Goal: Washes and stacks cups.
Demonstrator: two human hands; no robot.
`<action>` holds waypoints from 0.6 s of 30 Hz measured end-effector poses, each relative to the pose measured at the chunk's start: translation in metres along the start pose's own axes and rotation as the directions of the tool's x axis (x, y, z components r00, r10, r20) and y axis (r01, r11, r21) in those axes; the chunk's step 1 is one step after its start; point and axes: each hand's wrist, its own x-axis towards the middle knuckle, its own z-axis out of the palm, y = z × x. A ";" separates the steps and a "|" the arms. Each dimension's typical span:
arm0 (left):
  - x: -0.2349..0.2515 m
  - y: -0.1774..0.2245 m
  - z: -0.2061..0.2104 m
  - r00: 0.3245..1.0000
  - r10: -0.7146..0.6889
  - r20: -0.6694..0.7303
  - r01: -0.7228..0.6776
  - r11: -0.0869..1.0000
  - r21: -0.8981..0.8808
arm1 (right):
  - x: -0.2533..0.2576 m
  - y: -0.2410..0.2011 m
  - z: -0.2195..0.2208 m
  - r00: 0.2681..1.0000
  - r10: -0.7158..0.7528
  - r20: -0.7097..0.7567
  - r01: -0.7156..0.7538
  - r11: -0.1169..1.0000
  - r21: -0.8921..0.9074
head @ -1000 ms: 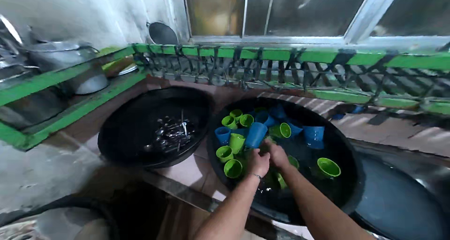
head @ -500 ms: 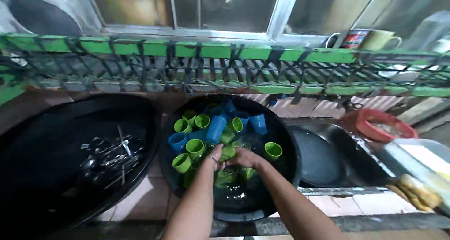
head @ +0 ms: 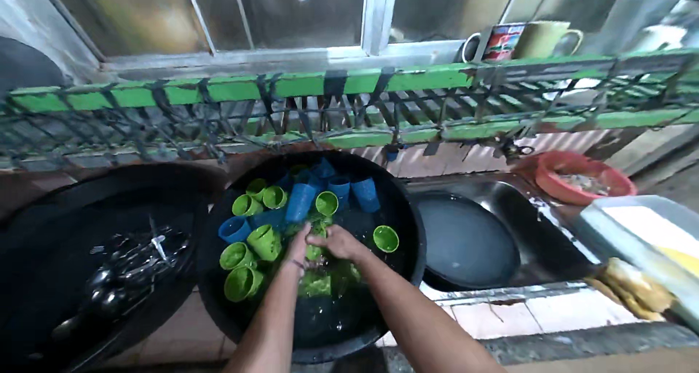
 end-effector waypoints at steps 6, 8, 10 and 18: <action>-0.015 0.002 0.014 0.997 0.067 -0.044 -0.061 0.991 0.117 | 0.018 0.016 -0.011 0.992 -0.063 -0.109 0.091 0.957 0.275; -0.012 0.005 0.000 0.993 -0.069 0.097 0.069 0.998 0.001 | 0.006 0.011 -0.014 0.991 -0.132 0.032 0.121 0.961 0.250; -0.011 0.004 0.002 0.995 -0.084 0.061 0.087 0.995 -0.047 | -0.002 -0.001 -0.013 0.994 -0.091 -0.066 0.094 0.995 0.037; -0.014 0.004 -0.009 0.902 0.413 -0.127 -0.295 0.804 0.517 | -0.043 0.015 -0.065 0.942 0.204 -0.265 -0.332 0.667 -0.667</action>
